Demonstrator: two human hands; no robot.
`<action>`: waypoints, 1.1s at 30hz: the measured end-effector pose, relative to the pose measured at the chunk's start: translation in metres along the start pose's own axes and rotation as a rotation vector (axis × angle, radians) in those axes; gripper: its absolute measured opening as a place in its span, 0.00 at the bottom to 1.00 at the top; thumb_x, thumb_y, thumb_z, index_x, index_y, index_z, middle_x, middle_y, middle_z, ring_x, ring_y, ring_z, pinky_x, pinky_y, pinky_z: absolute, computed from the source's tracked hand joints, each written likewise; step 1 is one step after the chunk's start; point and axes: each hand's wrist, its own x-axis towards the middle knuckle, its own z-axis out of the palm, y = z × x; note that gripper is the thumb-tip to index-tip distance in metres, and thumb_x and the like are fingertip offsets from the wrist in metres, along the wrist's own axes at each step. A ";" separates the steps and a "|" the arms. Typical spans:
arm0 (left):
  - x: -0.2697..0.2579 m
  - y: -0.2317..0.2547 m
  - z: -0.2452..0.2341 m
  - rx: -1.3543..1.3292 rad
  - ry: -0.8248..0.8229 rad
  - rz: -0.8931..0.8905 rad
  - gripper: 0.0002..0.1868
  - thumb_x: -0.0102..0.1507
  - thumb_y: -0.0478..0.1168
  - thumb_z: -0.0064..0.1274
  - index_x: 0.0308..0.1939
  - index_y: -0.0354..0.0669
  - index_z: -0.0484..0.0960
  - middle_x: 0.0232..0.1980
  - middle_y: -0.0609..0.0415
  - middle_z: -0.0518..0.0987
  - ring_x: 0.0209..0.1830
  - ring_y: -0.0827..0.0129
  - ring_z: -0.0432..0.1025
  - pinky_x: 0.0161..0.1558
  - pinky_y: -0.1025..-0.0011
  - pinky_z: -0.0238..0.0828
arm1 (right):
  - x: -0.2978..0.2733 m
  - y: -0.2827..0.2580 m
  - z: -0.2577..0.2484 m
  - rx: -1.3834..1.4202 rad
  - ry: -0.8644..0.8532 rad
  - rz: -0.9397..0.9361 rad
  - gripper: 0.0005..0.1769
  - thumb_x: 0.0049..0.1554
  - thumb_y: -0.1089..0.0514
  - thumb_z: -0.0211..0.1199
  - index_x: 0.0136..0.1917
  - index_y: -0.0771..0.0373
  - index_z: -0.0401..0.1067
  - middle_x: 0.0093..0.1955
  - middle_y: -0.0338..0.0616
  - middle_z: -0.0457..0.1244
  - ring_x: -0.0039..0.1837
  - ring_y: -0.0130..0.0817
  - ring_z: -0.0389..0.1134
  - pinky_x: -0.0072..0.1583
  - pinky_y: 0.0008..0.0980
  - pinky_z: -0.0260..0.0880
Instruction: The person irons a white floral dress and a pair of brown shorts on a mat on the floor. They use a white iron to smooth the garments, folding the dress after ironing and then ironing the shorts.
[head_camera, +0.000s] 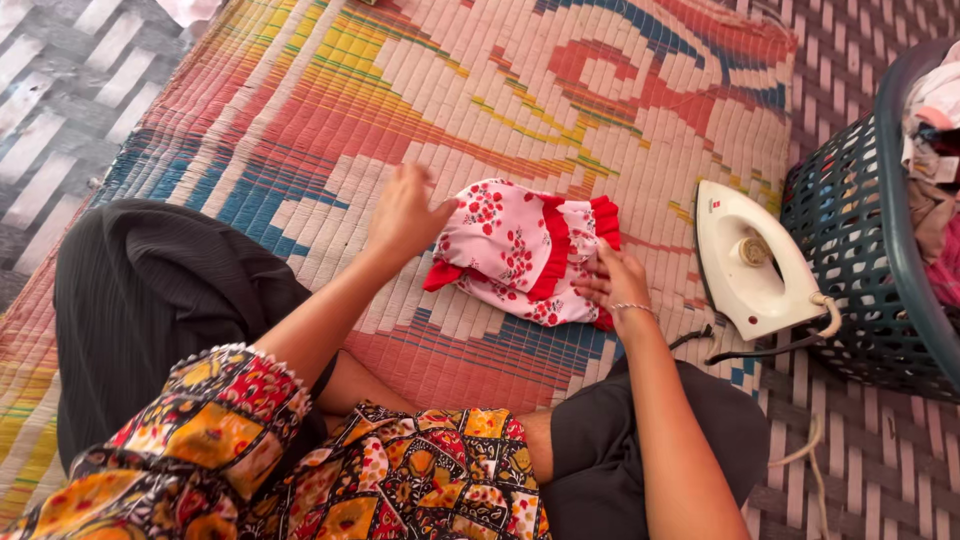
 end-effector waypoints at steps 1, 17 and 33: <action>-0.005 -0.007 0.003 0.049 0.022 -0.015 0.32 0.51 0.52 0.73 0.47 0.30 0.78 0.43 0.35 0.80 0.39 0.42 0.77 0.40 0.52 0.76 | 0.004 0.002 0.004 -0.045 0.020 -0.059 0.30 0.61 0.42 0.63 0.60 0.68 0.61 0.50 0.51 0.67 0.41 0.39 0.74 0.41 0.35 0.76; -0.006 0.026 0.027 -0.108 -0.550 -0.716 0.30 0.47 0.58 0.68 0.38 0.33 0.85 0.39 0.36 0.84 0.41 0.49 0.80 0.43 0.54 0.75 | 0.019 0.004 0.016 -0.330 0.327 -0.830 0.22 0.61 0.56 0.66 0.65 0.66 0.65 0.53 0.45 0.67 0.50 0.30 0.70 0.52 0.28 0.72; 0.031 0.106 0.073 -0.743 -0.459 -0.588 0.27 0.57 0.35 0.61 0.54 0.32 0.64 0.40 0.35 0.81 0.38 0.52 0.79 0.37 0.61 0.75 | -0.016 -0.010 0.077 0.494 -0.711 -0.080 0.43 0.56 0.32 0.46 0.76 0.59 0.51 0.67 0.41 0.59 0.65 0.33 0.63 0.64 0.36 0.64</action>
